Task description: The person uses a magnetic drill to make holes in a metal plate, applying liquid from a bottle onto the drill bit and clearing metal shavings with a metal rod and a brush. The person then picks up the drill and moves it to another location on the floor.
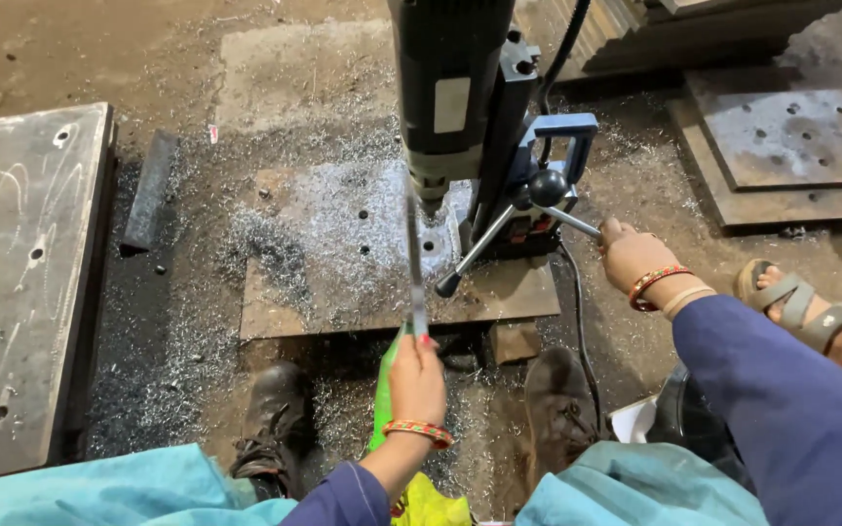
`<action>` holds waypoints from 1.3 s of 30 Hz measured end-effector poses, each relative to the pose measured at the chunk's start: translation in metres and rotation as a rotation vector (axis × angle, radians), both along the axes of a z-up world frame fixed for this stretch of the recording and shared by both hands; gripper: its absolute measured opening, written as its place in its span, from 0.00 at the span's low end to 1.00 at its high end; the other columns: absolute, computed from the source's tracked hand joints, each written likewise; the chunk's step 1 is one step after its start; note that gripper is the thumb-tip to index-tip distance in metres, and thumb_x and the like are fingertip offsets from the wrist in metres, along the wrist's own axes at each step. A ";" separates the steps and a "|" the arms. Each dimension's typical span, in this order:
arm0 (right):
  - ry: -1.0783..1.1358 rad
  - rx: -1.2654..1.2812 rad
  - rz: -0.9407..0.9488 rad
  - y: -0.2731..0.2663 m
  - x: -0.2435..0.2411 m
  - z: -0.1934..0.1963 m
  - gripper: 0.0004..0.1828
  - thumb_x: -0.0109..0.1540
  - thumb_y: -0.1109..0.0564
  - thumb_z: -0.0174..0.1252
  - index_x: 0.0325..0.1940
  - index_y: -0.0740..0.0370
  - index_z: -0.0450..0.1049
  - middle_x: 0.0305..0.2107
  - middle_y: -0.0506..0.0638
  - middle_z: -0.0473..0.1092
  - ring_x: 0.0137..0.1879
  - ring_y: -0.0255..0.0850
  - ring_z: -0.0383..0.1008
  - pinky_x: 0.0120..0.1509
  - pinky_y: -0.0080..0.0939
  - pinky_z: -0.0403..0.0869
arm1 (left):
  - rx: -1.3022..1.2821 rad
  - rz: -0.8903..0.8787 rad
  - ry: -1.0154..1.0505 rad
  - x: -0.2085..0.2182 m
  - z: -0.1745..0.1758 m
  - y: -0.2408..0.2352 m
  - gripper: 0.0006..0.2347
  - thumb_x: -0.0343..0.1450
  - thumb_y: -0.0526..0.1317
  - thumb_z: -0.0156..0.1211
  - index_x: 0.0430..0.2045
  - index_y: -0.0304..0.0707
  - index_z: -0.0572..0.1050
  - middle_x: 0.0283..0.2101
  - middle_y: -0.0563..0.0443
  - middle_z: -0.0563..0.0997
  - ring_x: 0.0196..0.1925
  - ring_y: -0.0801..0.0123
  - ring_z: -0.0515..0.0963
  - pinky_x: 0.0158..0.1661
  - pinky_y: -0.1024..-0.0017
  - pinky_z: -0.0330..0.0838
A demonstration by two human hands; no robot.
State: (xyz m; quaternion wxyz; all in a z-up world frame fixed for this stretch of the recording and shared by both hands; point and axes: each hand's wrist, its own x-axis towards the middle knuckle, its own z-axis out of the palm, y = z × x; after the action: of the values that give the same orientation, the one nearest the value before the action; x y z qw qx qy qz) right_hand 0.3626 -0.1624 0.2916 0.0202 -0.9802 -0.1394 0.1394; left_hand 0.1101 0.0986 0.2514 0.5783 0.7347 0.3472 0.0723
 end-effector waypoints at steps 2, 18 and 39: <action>-0.009 0.002 -0.009 0.002 0.002 0.002 0.13 0.69 0.53 0.47 0.54 0.62 0.64 0.52 0.64 0.71 0.52 0.63 0.76 0.57 0.60 0.73 | 0.005 -0.050 0.069 0.012 -0.008 0.007 0.14 0.76 0.45 0.46 0.35 0.34 0.76 0.28 0.36 0.79 0.30 0.44 0.80 0.32 0.53 0.71; -0.013 0.012 0.000 0.003 -0.002 0.007 0.13 0.69 0.54 0.46 0.55 0.62 0.65 0.52 0.64 0.72 0.53 0.63 0.76 0.58 0.60 0.73 | 0.208 -0.147 0.179 0.020 -0.095 0.006 0.13 0.77 0.44 0.47 0.34 0.34 0.76 0.27 0.40 0.79 0.29 0.52 0.78 0.32 0.58 0.70; -0.025 0.024 0.020 -0.006 0.006 -0.009 0.13 0.69 0.53 0.47 0.54 0.62 0.65 0.51 0.65 0.72 0.50 0.64 0.77 0.55 0.61 0.73 | 0.101 0.068 0.127 -0.037 -0.060 -0.023 0.15 0.76 0.45 0.45 0.33 0.33 0.77 0.28 0.35 0.82 0.31 0.44 0.82 0.35 0.52 0.72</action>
State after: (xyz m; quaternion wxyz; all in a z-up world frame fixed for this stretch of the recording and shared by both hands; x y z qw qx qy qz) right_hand 0.3686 -0.1688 0.2825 0.0288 -0.9801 -0.1512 0.1256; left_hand 0.0726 0.0759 0.1916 0.5147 0.7538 0.4038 0.0622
